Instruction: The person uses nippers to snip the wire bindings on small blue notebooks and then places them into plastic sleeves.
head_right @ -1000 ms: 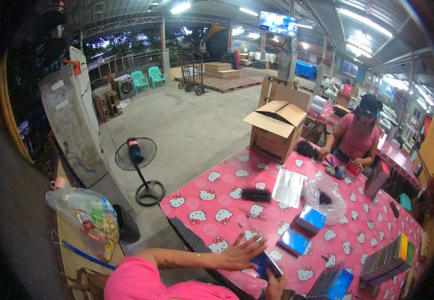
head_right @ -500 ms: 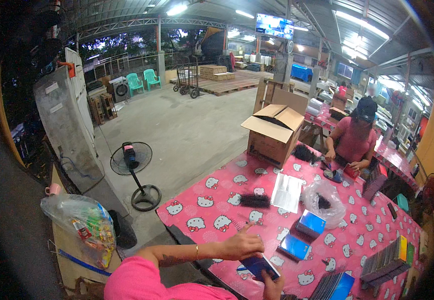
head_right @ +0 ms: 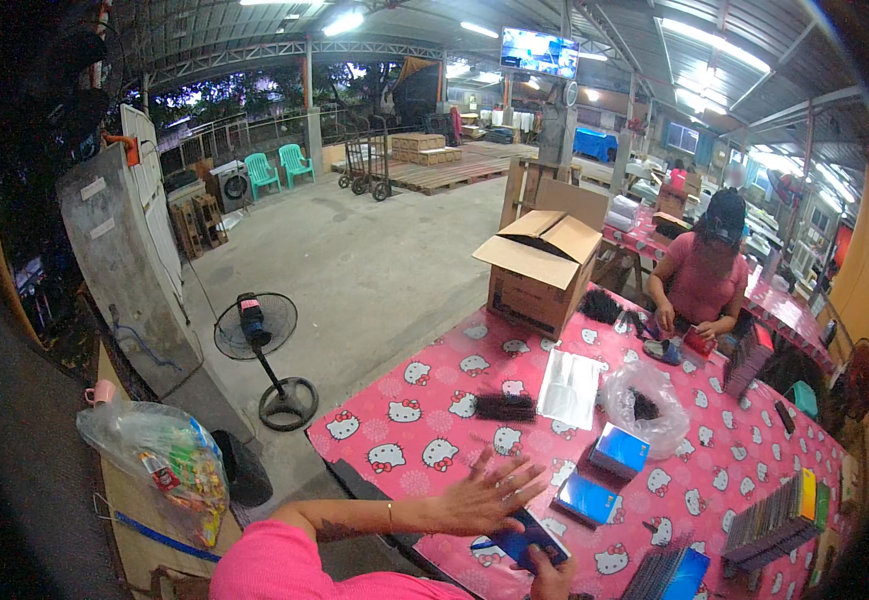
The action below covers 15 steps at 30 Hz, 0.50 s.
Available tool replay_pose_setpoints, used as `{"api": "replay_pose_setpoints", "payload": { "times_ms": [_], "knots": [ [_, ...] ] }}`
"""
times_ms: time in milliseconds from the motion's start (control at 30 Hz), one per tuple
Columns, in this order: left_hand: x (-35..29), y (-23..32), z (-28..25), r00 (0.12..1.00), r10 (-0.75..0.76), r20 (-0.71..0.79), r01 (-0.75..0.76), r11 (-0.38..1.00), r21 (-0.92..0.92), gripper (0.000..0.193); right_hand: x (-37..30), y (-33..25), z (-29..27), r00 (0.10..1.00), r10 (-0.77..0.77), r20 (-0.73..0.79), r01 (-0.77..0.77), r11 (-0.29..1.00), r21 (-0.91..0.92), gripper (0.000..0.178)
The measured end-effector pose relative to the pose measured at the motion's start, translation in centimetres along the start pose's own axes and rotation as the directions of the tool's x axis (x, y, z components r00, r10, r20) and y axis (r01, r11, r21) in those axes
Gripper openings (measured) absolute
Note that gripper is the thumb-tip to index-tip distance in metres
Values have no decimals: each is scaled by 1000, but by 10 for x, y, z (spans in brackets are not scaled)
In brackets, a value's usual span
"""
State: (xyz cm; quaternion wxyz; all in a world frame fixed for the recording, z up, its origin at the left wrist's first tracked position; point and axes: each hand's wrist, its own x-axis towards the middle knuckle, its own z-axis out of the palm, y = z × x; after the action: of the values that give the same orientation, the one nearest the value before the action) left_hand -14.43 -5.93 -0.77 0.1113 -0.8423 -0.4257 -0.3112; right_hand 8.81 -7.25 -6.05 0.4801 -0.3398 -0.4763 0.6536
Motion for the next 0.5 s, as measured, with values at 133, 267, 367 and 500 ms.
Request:
{"api": "replay_pose_setpoints", "payload": {
  "times_ms": [133,267,367,500],
  "knots": [
    [-40,34,35,992,-87,89,89,996,-20,81,-6,-15,8,992,52,-111,-50,999,21,25],
    [-3,19,28,995,-91,33,91,996,-5,86,1,19,-9,990,8,-144,1,998,64,24],
    [-12,27,38,988,-129,79,126,991,45,88,2,5,7,975,-53,-216,78,991,111,26],
    [-24,37,49,999,-38,10,39,988,-147,84,8,0,-1,982,-54,-179,61,998,31,25]
  ]
}}
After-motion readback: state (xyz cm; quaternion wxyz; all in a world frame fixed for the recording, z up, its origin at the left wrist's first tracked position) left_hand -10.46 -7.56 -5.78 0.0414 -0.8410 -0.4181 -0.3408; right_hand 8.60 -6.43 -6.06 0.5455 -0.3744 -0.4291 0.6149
